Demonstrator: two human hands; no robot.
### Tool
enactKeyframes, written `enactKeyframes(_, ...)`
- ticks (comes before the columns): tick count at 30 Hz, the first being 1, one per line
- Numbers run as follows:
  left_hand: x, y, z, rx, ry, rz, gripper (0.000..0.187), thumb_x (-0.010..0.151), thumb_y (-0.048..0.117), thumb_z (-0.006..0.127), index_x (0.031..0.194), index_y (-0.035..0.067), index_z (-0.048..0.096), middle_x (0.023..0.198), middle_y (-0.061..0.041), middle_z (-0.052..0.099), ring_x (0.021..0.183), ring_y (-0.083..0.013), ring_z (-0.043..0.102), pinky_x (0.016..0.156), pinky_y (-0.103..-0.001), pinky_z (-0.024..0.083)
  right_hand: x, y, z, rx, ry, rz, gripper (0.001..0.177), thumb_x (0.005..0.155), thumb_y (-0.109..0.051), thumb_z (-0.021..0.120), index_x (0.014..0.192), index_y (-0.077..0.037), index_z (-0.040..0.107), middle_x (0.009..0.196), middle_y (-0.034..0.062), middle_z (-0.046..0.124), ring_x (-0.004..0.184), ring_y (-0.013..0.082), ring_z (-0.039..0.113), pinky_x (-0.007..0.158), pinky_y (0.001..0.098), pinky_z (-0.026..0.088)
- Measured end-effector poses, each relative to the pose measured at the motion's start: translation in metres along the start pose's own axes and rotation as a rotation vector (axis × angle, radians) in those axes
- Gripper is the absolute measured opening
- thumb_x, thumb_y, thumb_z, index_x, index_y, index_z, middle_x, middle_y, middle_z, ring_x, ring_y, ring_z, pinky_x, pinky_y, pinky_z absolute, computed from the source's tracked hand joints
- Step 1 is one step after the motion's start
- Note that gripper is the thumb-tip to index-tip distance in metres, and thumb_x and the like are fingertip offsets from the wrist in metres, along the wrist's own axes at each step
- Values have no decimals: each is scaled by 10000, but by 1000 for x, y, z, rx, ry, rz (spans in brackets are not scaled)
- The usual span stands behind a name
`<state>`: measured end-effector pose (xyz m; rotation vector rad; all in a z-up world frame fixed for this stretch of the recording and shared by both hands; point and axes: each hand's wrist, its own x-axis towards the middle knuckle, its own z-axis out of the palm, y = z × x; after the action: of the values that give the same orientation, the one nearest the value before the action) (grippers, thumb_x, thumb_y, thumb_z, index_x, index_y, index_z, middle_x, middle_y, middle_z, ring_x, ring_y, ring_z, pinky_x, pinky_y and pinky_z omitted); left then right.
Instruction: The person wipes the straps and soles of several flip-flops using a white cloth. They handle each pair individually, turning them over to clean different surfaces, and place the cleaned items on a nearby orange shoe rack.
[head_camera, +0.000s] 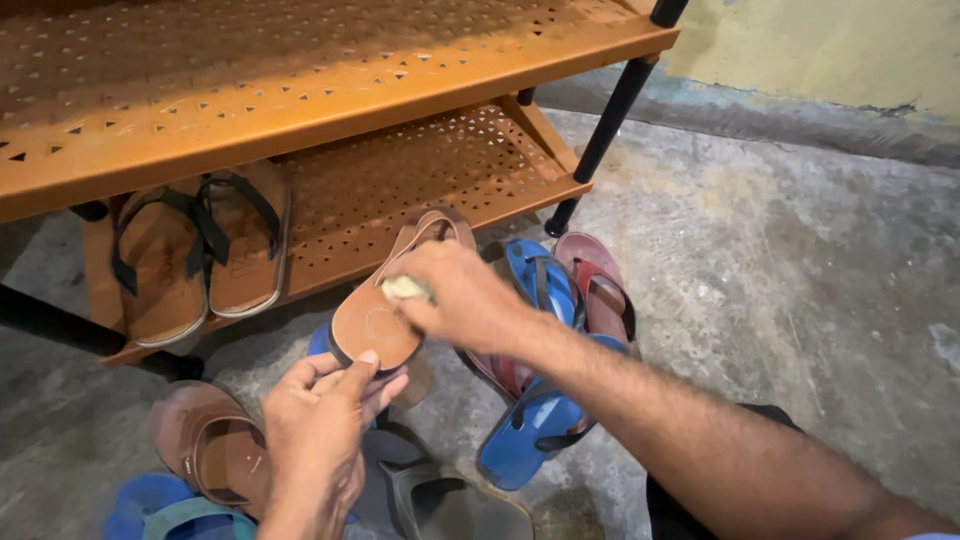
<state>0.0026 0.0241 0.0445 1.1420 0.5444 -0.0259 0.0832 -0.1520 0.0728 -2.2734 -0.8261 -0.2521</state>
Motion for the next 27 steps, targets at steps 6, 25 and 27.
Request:
enactKeyframes(6, 8, -15, -9, 42, 46, 46, 202, 897, -64, 620, 1084, -124, 568, 1001, -286, 713, 844, -342, 742, 743, -403, 666, -17, -28, 16, 309, -31, -240, 225, 986, -160, 697, 1201, -95, 687, 1191, 109, 713, 1199, 285, 669, 1073, 381, 523)
enactKeyframes(25, -3, -10, -14, 9, -4, 54, 130, 893, -54, 680, 950, -93, 571, 936, -190, 683, 808, -285, 741, 744, -420, 658, -8, 12, 13, 142, -21, -117, 245, 900, -189, 768, 1115, -96, 696, 1122, 107, 706, 1107, 295, 678, 976, 396, 533)
enactKeyframes(27, -6, -8, -15, 23, 4, 46, 118, 899, -57, 673, 947, -96, 572, 946, -187, 681, 818, -282, 748, 751, -413, 644, -18, 5, 14, 132, -61, -106, 260, 905, -169, 757, 1140, -90, 678, 1132, 122, 680, 1120, 308, 661, 977, 399, 525)
